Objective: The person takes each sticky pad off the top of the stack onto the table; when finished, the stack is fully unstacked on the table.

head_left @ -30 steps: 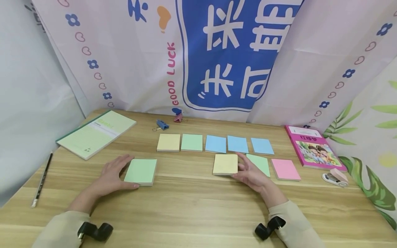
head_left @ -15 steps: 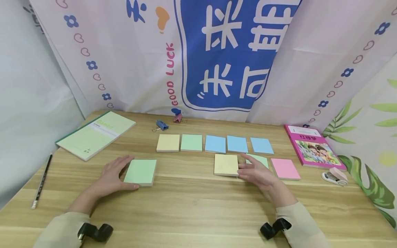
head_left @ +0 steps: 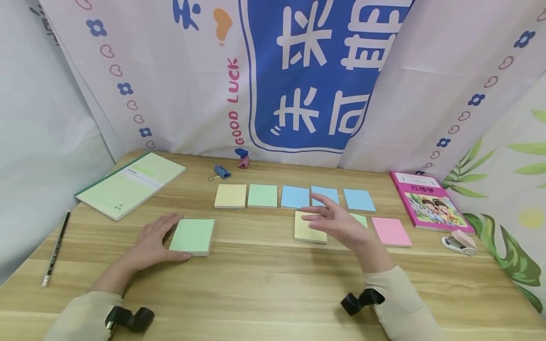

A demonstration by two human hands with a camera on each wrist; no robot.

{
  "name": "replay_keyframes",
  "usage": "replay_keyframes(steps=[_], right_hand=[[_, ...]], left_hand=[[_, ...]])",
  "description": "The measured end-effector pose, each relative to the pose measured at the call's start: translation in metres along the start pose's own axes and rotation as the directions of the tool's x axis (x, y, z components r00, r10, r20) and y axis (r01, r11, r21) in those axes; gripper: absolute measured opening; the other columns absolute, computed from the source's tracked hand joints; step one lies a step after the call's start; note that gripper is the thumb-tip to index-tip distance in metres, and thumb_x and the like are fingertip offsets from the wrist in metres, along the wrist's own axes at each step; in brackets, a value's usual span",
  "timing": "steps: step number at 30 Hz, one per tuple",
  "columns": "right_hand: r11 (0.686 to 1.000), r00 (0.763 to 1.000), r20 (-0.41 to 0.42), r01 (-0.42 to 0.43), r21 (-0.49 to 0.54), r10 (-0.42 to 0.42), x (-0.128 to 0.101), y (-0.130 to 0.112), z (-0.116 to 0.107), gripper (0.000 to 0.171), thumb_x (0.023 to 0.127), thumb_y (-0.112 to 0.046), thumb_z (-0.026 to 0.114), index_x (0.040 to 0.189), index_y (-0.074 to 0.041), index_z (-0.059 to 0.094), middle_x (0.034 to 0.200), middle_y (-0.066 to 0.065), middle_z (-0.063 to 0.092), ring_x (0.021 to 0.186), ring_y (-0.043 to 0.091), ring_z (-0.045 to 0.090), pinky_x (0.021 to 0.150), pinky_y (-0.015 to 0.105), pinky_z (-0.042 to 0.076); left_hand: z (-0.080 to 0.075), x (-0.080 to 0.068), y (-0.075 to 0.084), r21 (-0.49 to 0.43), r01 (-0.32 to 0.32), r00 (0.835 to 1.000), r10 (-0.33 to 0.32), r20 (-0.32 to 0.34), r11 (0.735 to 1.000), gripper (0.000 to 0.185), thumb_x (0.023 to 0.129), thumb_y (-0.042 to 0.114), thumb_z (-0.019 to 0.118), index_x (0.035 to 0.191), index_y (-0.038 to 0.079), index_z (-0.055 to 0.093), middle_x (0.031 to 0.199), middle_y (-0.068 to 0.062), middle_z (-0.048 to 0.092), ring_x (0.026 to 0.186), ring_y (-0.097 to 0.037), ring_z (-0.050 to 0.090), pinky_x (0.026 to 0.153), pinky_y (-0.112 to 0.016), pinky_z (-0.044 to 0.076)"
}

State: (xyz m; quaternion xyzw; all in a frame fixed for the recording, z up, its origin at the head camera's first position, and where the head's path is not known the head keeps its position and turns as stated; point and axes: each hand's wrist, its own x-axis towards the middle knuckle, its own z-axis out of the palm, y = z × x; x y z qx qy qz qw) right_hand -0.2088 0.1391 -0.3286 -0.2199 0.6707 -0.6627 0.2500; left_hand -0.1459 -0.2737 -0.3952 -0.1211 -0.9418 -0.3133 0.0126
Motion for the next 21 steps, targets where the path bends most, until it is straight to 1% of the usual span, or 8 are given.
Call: replay_keyframes(steps=[3,6,9,12,14,17,21], right_hand=[[0.999,0.998,0.061,0.014,0.042,-0.017,0.02,0.003,0.02,0.068,0.083,-0.001,0.054,0.138,-0.013,0.015,0.131,0.023,0.03,0.116,0.038,0.033,0.092,0.038,0.034],[0.997,0.993,0.119,0.009,0.071,-0.017,0.04,0.008,0.042,0.07,0.081,-0.001,0.055,0.138,-0.014,0.016,0.131,0.02,0.032,0.116,0.038,0.033,0.092,0.037,0.033],[0.998,0.985,0.17,0.0,0.068,-0.012,0.058,0.014,0.065,0.073,0.079,-0.002,0.058,0.138,-0.014,0.016,0.13,0.02,0.033,0.115,0.038,0.035,0.09,0.036,0.035],[0.998,0.98,0.199,-0.021,0.051,0.011,0.072,0.022,0.088,0.077,0.076,-0.003,0.061,0.138,-0.017,0.017,0.13,0.021,0.032,0.113,0.037,0.037,0.087,0.035,0.038],[0.999,0.98,0.194,-0.047,0.022,0.042,0.08,0.026,0.102,0.079,0.075,-0.005,0.063,0.137,-0.021,0.018,0.13,0.019,0.033,0.111,0.033,0.04,0.085,0.033,0.04],[0.996,0.981,0.172,-0.08,-0.036,0.085,0.091,0.033,0.119,0.082,0.074,-0.008,0.067,0.138,-0.023,0.018,0.129,0.016,0.035,0.107,0.027,0.045,0.083,0.03,0.041],[0.99,0.986,0.127,-0.091,-0.109,0.105,0.102,0.041,0.135,0.085,0.072,-0.008,0.069,0.138,-0.018,0.017,0.127,0.017,0.036,0.1,0.022,0.049,0.076,0.028,0.044]], left_hand=[[0.0,0.0,0.001,0.001,-0.004,1.0,0.004,0.001,1.0,0.096,0.06,0.042,0.074,0.132,-0.001,0.026,0.131,-0.029,0.021,0.118,-0.047,0.012,0.091,-0.06,0.002],[-0.001,0.0,0.001,0.007,-0.004,1.0,0.004,0.002,1.0,0.096,0.06,0.042,0.074,0.132,-0.001,0.026,0.131,-0.029,0.022,0.118,-0.047,0.013,0.091,-0.06,0.002],[0.0,0.0,0.0,0.008,-0.007,1.0,0.007,-0.001,1.0,0.096,0.06,0.042,0.074,0.132,-0.002,0.026,0.131,-0.029,0.022,0.118,-0.047,0.013,0.09,-0.061,0.003],[0.0,0.0,0.0,0.013,-0.011,1.0,0.011,-0.009,1.0,0.096,0.06,0.042,0.074,0.131,-0.002,0.028,0.13,-0.028,0.023,0.118,-0.046,0.014,0.09,-0.061,0.003],[0.0,0.0,-0.001,0.017,-0.014,1.0,0.014,-0.011,1.0,0.095,0.06,0.043,0.074,0.131,-0.002,0.028,0.131,-0.028,0.023,0.118,-0.046,0.014,0.091,-0.06,0.004],[-0.001,0.0,-0.001,0.022,-0.012,1.0,0.012,-0.013,1.0,0.095,0.06,0.043,0.074,0.131,-0.002,0.028,0.131,-0.028,0.023,0.119,-0.046,0.013,0.091,-0.061,0.003],[-0.001,0.0,-0.001,0.024,-0.009,1.0,0.01,-0.009,1.0,0.095,0.06,0.043,0.074,0.131,-0.001,0.028,0.131,-0.029,0.023,0.119,-0.047,0.013,0.09,-0.061,0.002]])
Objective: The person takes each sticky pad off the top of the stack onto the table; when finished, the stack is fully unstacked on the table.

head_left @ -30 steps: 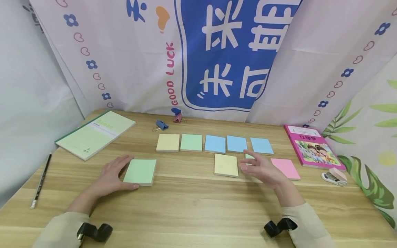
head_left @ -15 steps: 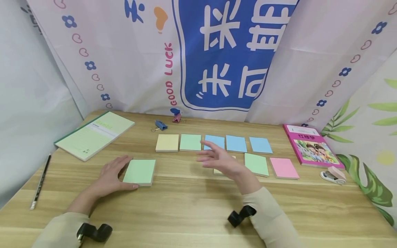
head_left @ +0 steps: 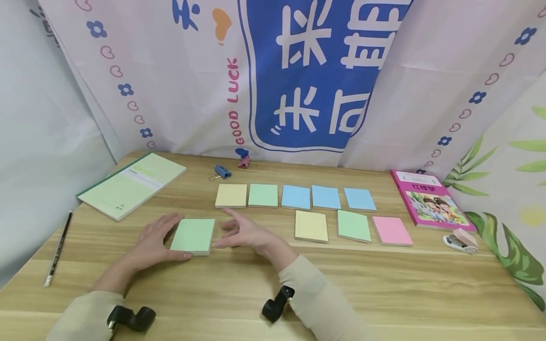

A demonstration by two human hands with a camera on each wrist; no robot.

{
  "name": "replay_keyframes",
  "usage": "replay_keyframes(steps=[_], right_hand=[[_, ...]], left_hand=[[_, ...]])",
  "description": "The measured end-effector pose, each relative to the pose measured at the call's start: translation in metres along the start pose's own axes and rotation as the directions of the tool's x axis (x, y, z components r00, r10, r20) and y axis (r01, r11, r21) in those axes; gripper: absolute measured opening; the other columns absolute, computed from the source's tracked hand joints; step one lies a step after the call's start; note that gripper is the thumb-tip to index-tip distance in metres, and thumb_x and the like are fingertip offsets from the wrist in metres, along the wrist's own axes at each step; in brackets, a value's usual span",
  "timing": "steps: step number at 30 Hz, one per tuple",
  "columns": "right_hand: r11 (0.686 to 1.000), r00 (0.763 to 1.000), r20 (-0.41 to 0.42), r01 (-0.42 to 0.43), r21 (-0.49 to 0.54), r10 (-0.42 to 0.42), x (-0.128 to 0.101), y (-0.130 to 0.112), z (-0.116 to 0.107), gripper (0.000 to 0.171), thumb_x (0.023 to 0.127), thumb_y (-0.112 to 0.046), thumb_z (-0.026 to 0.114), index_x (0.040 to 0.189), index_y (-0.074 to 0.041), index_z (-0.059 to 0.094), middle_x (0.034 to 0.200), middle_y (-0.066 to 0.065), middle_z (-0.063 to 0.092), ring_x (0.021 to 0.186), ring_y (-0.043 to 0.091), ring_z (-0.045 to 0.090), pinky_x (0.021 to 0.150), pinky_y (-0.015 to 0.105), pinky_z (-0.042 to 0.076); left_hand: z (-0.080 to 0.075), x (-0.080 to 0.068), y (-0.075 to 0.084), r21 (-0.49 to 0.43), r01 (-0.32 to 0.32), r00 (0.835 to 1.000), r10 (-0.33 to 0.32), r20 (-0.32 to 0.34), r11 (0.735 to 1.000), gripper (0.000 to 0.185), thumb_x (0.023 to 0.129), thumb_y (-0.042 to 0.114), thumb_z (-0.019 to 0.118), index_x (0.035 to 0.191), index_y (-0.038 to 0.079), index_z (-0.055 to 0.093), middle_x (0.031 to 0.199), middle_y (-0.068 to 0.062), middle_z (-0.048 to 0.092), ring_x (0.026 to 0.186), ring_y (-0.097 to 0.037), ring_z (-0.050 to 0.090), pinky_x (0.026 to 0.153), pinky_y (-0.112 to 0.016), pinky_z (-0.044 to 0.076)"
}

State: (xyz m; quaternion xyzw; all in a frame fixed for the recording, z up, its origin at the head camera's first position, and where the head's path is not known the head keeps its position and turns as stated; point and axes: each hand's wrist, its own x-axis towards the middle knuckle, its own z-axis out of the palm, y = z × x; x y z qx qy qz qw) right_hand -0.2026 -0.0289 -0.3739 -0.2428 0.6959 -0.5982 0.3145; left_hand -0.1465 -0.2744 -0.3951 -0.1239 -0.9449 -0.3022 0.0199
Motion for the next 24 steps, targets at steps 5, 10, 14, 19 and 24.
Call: replay_keyframes(steps=[5,10,14,19,24], right_hand=[[0.99,0.998,-0.066,0.003,-0.142,-0.012,0.01,0.004,0.012,0.089,0.067,-0.012,0.074,0.138,-0.012,0.019,0.126,0.013,0.037,0.09,0.017,0.05,0.067,0.024,0.046],[0.92,0.993,-0.102,0.018,-0.392,-0.063,0.015,0.005,0.021,0.09,0.062,-0.025,0.078,0.134,-0.007,0.027,0.12,0.008,0.039,0.086,0.013,0.046,0.067,0.02,0.042],[0.822,0.984,-0.156,-0.019,-0.569,-0.085,0.017,0.005,0.026,0.091,0.058,-0.038,0.078,0.132,-0.01,0.034,0.121,0.007,0.037,0.098,0.015,0.044,0.079,0.024,0.04],[0.714,0.97,-0.222,-0.089,-0.694,-0.095,0.019,0.005,0.033,0.093,0.056,-0.048,0.075,0.132,-0.015,0.035,0.122,0.005,0.038,0.104,0.014,0.042,0.082,0.026,0.038],[0.707,0.963,-0.242,-0.091,-0.701,-0.116,0.02,0.007,0.035,0.09,0.056,-0.046,0.076,0.13,-0.015,0.037,0.119,0.004,0.039,0.1,0.013,0.043,0.079,0.023,0.039]], left_hand=[[0.0,-0.001,0.001,0.003,0.001,1.0,-0.001,-0.001,1.0,0.094,0.06,0.044,0.073,0.13,-0.001,0.029,0.131,-0.028,0.024,0.118,-0.046,0.013,0.09,-0.061,0.004],[0.0,-0.001,0.001,0.009,-0.005,1.0,0.005,-0.011,1.0,0.094,0.06,0.044,0.073,0.13,-0.002,0.03,0.131,-0.028,0.024,0.118,-0.046,0.014,0.091,-0.06,0.005],[0.0,-0.001,0.001,-0.003,-0.007,1.0,0.007,-0.011,1.0,0.094,0.061,0.043,0.073,0.131,-0.001,0.029,0.132,-0.028,0.023,0.119,-0.045,0.014,0.091,-0.061,0.004],[0.001,-0.001,0.0,-0.016,-0.004,1.0,0.004,-0.015,1.0,0.094,0.061,0.043,0.073,0.131,0.0,0.028,0.132,-0.027,0.022,0.119,-0.044,0.013,0.09,-0.062,0.002],[0.002,-0.001,-0.002,-0.012,0.0,1.0,0.0,-0.013,1.0,0.094,0.06,0.043,0.073,0.131,0.0,0.029,0.133,-0.027,0.022,0.119,-0.045,0.013,0.09,-0.062,0.002]])
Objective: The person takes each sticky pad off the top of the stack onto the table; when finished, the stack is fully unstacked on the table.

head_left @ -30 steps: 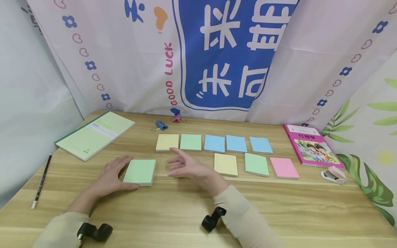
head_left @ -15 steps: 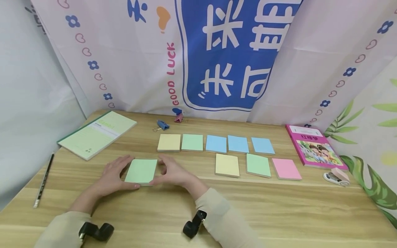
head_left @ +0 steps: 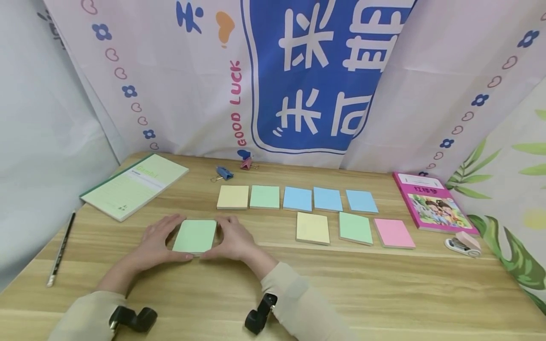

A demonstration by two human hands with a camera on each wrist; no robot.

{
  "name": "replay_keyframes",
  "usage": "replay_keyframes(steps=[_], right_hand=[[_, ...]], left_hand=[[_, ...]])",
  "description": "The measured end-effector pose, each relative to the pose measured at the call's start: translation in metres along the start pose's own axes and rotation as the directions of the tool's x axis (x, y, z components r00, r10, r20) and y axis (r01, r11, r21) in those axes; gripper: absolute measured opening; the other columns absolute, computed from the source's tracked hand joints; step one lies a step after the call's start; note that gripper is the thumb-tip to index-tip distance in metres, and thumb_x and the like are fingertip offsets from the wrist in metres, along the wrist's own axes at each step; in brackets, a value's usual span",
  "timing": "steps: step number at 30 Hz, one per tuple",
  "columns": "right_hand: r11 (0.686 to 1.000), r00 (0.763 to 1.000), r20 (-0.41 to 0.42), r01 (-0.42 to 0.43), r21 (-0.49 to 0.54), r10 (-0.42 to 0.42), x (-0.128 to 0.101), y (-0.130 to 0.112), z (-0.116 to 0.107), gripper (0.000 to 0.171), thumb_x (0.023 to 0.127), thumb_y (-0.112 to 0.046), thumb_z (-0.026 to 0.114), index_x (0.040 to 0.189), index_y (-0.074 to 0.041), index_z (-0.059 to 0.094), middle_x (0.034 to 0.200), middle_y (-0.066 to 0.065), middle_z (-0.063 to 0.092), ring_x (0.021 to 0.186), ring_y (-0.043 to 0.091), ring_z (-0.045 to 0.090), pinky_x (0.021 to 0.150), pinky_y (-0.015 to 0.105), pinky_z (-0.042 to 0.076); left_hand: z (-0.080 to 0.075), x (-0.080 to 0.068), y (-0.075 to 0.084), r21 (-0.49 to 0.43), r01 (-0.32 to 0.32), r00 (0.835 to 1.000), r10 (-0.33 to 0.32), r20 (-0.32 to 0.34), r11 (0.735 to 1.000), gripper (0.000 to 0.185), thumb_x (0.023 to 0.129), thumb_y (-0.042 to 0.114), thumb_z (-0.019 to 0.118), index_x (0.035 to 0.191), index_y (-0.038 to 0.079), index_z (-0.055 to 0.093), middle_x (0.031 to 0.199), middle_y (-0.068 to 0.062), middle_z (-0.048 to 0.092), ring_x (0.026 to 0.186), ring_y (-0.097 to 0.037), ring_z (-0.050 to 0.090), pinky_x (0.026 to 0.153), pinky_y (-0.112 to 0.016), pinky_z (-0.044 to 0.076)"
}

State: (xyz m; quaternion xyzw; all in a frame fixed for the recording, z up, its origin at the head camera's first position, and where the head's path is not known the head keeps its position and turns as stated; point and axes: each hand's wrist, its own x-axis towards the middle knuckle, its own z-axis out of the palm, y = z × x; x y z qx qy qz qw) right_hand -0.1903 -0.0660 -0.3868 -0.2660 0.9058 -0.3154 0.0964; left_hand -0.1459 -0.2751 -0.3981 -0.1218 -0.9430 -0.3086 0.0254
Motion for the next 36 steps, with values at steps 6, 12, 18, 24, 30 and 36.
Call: replay_keyframes(steps=[6,12,18,24,30,36], right_hand=[[0.963,0.998,0.009,0.06,0.261,-0.064,-0.001,0.008,-0.002,0.084,0.059,-0.021,0.08,0.127,-0.005,0.033,0.102,0.003,0.046,0.085,0.012,0.048,0.07,0.021,0.043],[0.796,0.999,0.051,-0.022,0.604,-0.011,-0.005,0.007,-0.007,0.088,0.063,0.007,0.072,0.132,-0.003,0.018,0.091,0.005,0.049,0.071,0.013,0.054,0.058,0.023,0.046],[0.628,0.996,0.081,-0.081,0.774,0.029,-0.001,0.016,-0.005,0.091,0.062,0.018,0.065,0.134,-0.008,0.016,0.093,0.009,0.053,0.074,0.019,0.056,0.06,0.029,0.049],[0.541,0.996,0.086,-0.09,0.836,0.033,-0.015,0.021,-0.023,0.09,0.061,0.021,0.061,0.134,-0.008,0.017,0.095,0.011,0.054,0.074,0.017,0.055,0.067,0.029,0.048],[0.495,0.996,0.081,-0.094,0.864,0.049,-0.031,0.039,-0.045,0.089,0.062,0.019,0.06,0.135,-0.009,0.017,0.109,0.017,0.049,0.074,0.016,0.051,0.075,0.031,0.046],[0.509,0.992,0.093,-0.123,0.852,0.083,-0.043,0.06,-0.057,0.089,0.064,0.016,0.059,0.135,-0.011,0.014,0.114,0.018,0.048,0.072,0.017,0.054,0.077,0.033,0.045]], left_hand=[[0.001,0.0,-0.002,-0.003,-0.008,1.0,0.008,-0.002,1.0,0.093,0.06,0.043,0.074,0.13,-0.001,0.031,0.133,-0.028,0.021,0.119,-0.046,0.012,0.089,-0.063,0.002],[0.0,0.0,-0.001,0.006,0.014,1.0,-0.014,0.014,1.0,0.092,0.059,0.045,0.073,0.129,0.001,0.033,0.133,-0.026,0.02,0.12,-0.045,0.011,0.09,-0.062,0.001],[0.0,0.001,-0.001,0.019,0.009,1.0,-0.009,0.017,1.0,0.091,0.059,0.045,0.073,0.129,0.001,0.034,0.133,-0.027,0.021,0.119,-0.045,0.012,0.089,-0.063,0.002],[0.001,0.001,-0.002,0.02,0.008,1.0,-0.008,0.012,1.0,0.092,0.058,0.046,0.073,0.129,0.0,0.034,0.133,-0.026,0.021,0.119,-0.044,0.012,0.09,-0.062,0.001],[0.001,0.0,-0.001,0.018,0.008,1.0,-0.008,0.011,1.0,0.094,0.058,0.046,0.074,0.128,-0.001,0.034,0.133,-0.026,0.021,0.12,-0.044,0.012,0.09,-0.061,0.001],[-0.001,-0.001,0.0,0.016,-0.004,1.0,0.004,0.013,1.0,0.092,0.059,0.045,0.074,0.128,-0.001,0.033,0.132,-0.027,0.021,0.119,-0.045,0.012,0.09,-0.061,0.001]])
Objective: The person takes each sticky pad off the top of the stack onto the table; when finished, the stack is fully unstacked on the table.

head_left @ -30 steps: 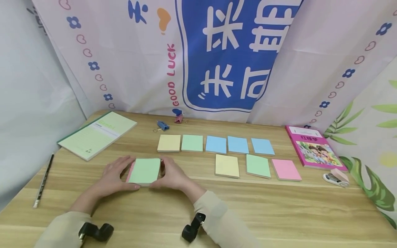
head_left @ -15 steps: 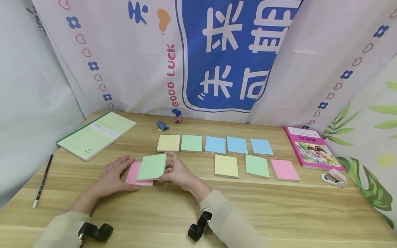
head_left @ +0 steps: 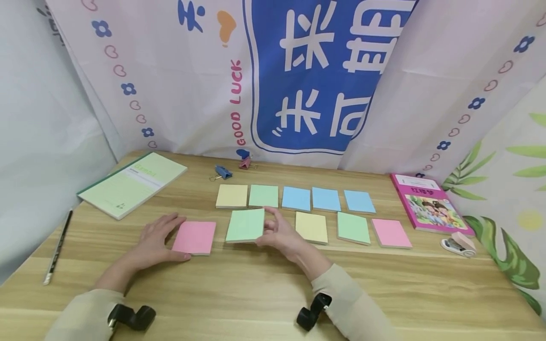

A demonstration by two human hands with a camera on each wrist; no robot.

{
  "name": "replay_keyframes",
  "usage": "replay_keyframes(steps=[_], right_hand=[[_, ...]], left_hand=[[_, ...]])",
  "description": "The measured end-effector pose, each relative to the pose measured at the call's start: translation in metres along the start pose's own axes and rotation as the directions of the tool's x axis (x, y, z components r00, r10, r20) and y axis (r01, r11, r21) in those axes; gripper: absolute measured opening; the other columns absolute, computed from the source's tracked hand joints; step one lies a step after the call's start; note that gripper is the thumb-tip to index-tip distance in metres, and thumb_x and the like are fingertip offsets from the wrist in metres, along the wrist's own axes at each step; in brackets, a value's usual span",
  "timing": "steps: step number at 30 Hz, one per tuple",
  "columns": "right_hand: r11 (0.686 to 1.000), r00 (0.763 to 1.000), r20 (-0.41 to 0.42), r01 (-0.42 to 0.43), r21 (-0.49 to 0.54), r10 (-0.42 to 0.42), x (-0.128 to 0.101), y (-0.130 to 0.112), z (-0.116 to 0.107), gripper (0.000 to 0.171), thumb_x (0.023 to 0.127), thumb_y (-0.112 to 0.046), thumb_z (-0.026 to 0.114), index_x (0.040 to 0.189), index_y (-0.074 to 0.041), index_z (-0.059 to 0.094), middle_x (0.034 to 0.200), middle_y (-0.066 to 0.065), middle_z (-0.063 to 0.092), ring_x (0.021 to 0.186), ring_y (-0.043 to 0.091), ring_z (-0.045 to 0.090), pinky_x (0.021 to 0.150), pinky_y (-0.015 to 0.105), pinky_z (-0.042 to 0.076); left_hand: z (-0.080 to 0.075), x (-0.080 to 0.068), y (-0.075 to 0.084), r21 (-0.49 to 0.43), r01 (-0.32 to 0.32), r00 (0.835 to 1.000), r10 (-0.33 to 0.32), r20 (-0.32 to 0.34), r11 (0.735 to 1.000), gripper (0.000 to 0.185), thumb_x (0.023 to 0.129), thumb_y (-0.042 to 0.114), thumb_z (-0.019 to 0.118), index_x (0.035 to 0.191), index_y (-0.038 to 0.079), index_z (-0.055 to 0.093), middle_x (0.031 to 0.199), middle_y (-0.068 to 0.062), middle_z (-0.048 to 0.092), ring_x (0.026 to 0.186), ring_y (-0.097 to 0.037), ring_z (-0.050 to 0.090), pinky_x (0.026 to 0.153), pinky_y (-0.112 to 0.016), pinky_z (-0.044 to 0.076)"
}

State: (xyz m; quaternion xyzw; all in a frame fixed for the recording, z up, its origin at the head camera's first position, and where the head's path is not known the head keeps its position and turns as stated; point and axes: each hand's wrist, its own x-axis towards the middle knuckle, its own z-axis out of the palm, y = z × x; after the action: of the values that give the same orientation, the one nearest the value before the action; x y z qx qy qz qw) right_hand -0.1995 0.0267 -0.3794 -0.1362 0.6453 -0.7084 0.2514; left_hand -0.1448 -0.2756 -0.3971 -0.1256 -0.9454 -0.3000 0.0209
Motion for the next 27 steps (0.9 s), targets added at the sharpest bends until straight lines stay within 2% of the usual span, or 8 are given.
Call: replay_keyframes(steps=[8,14,22,27], right_hand=[[0.998,0.999,-0.013,-0.038,0.048,0.038,-0.002,0.007,-0.016,0.087,0.068,0.015,0.057,0.136,-0.01,0.009,0.109,0.019,0.049,0.073,0.023,0.056,0.072,0.033,0.047],[0.998,0.998,-0.004,-0.064,0.027,0.064,-0.002,0.007,-0.02,0.087,0.069,0.015,0.057,0.137,-0.013,0.009,0.11,0.02,0.048,0.074,0.023,0.056,0.07,0.032,0.048],[0.994,0.995,-0.002,-0.102,0.042,0.102,-0.011,0.0,-0.024,0.086,0.073,0.011,0.059,0.138,-0.011,0.008,0.126,0.032,0.025,0.089,0.03,0.055,0.08,0.037,0.044],[0.994,0.995,0.006,-0.104,0.037,0.104,-0.022,-0.006,-0.026,0.082,0.075,0.004,0.061,0.138,-0.011,0.011,0.126,0.03,0.03,0.098,0.032,0.05,0.086,0.039,0.039]], left_hand=[[0.001,0.0,0.001,-0.002,-0.002,1.0,0.002,0.014,1.0,0.091,0.06,0.044,0.073,0.128,-0.001,0.033,0.132,-0.027,0.021,0.119,-0.045,0.012,0.09,-0.062,0.001],[0.0,0.002,0.002,-0.006,-0.003,1.0,0.003,0.012,1.0,0.091,0.06,0.044,0.073,0.129,-0.001,0.033,0.132,-0.027,0.02,0.119,-0.045,0.012,0.091,-0.061,0.0],[0.002,0.001,0.001,0.005,-0.006,1.0,0.006,0.01,1.0,0.092,0.059,0.044,0.073,0.128,-0.002,0.033,0.132,-0.029,0.02,0.118,-0.046,0.013,0.09,-0.062,0.001],[0.001,-0.001,0.0,0.017,-0.011,1.0,0.011,0.008,1.0,0.092,0.059,0.044,0.073,0.128,-0.002,0.033,0.131,-0.029,0.021,0.118,-0.047,0.014,0.089,-0.063,0.003]])
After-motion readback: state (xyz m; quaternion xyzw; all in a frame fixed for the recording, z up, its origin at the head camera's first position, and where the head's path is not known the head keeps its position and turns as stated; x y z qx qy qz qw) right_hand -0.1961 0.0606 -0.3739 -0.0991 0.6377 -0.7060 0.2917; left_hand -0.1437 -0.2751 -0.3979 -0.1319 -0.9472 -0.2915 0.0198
